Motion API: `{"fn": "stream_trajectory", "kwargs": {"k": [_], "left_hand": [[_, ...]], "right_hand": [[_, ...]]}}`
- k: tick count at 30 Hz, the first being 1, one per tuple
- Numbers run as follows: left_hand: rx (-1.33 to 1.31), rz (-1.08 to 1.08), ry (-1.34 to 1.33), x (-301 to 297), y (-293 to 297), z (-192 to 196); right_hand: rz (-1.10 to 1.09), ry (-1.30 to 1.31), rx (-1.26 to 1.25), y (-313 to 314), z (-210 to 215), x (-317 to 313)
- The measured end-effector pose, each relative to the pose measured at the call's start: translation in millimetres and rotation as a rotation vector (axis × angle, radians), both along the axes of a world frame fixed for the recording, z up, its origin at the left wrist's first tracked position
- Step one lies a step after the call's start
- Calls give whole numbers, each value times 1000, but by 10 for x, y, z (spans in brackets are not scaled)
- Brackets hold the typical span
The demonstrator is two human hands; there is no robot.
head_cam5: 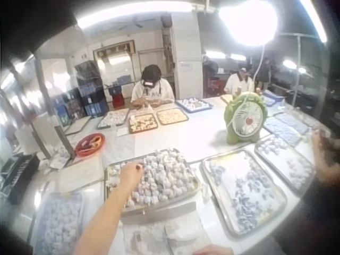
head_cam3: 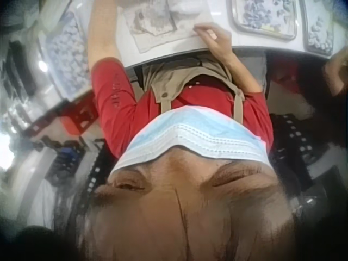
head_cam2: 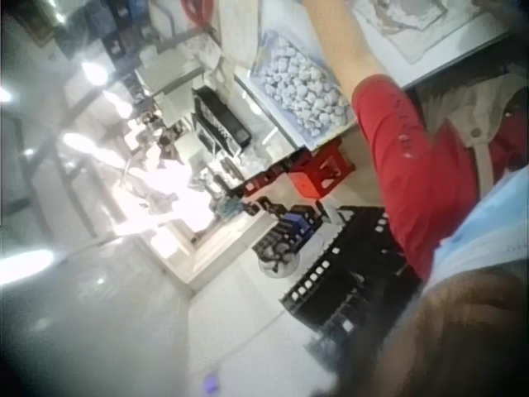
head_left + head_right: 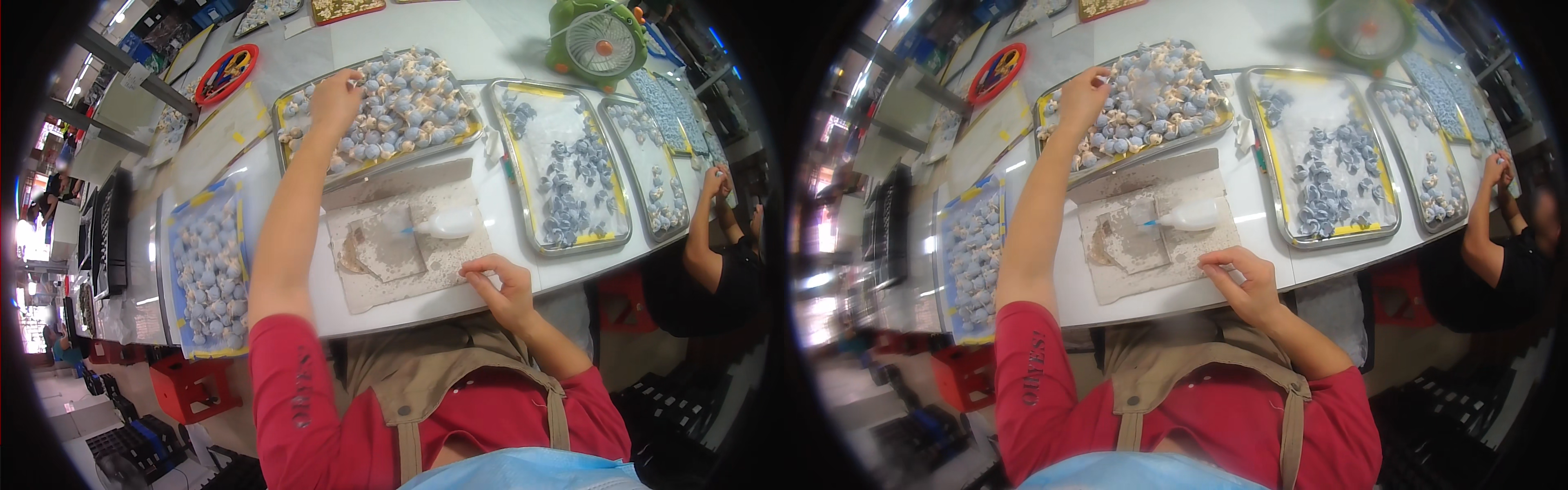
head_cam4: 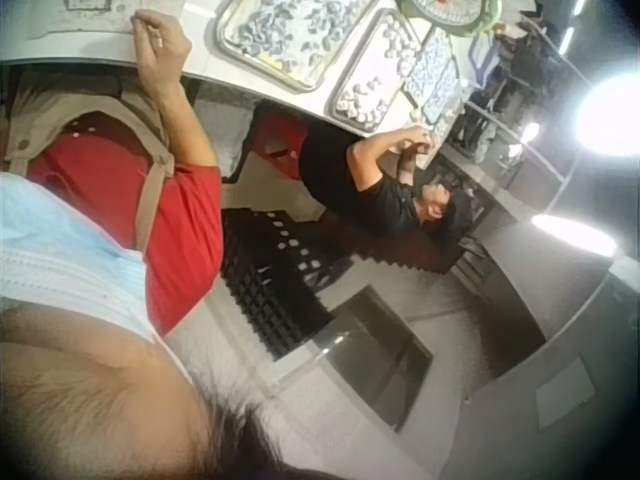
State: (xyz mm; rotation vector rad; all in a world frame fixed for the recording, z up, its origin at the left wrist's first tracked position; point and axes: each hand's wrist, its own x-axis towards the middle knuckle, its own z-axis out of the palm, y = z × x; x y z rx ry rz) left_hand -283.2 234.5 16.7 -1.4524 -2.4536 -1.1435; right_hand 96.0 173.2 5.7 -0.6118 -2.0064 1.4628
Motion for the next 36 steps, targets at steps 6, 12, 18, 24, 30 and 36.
{"fn": "stream_trajectory", "kwargs": {"k": [6, 12, 18, 24, 30, 36], "left_hand": [[-77, 67, 11, 100, 158, -79], [274, -171, -812, 513, -544, 208], [227, -276, -1364, 1658, -1785, 358], [335, -115, -1517, 2062, -2238, 84], [383, -105, -1531, 2171, -2336, -18], [415, -140, -1561, 2198, -2386, -93]], "right_hand": [[-17, -2, 4, 29, 19, -8], [-123, 38, 173, 215, -7, -79], [-250, 117, 461, 389, -108, -334], [-213, 71, 459, 334, -185, -377], [-156, 0, 312, 347, -211, -399], [-151, -37, 249, 344, -233, -403]]}}
